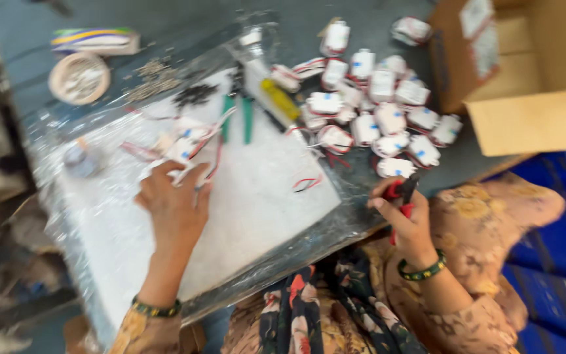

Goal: The person uses red-handled wire cutters to trim the ends of red, black, and white wires attached to small white plastic electronic modules. The person repeatedly picks up modules, cuts the wires, and places them back on the work surface.

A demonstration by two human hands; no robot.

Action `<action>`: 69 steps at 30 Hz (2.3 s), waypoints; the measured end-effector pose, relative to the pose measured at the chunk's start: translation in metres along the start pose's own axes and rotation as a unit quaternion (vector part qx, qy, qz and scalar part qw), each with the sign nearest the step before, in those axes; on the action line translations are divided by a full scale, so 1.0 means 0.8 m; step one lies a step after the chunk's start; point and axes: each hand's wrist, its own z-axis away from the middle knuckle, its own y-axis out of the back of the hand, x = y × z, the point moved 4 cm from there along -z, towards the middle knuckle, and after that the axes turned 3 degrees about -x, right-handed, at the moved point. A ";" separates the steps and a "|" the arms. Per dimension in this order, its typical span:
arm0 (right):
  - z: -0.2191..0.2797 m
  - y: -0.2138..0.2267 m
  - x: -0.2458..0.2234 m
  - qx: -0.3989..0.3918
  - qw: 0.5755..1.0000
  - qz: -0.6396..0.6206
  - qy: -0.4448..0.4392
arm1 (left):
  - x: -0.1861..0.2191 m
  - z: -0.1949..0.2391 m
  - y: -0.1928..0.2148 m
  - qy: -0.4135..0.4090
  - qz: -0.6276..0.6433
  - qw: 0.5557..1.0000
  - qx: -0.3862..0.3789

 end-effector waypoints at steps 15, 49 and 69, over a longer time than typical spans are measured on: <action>-0.012 0.031 -0.007 0.052 0.964 -0.261 -0.003 | 0.213 -0.116 -0.130 -0.338 0.074 0.934 -0.094; -0.090 -0.104 -0.035 -0.104 0.987 0.115 0.042 | 0.095 -0.033 -0.157 0.108 0.725 0.611 -0.298; -0.093 -0.069 -0.011 0.024 0.985 -0.169 0.026 | 0.081 -0.041 -0.158 0.217 0.915 0.283 -0.189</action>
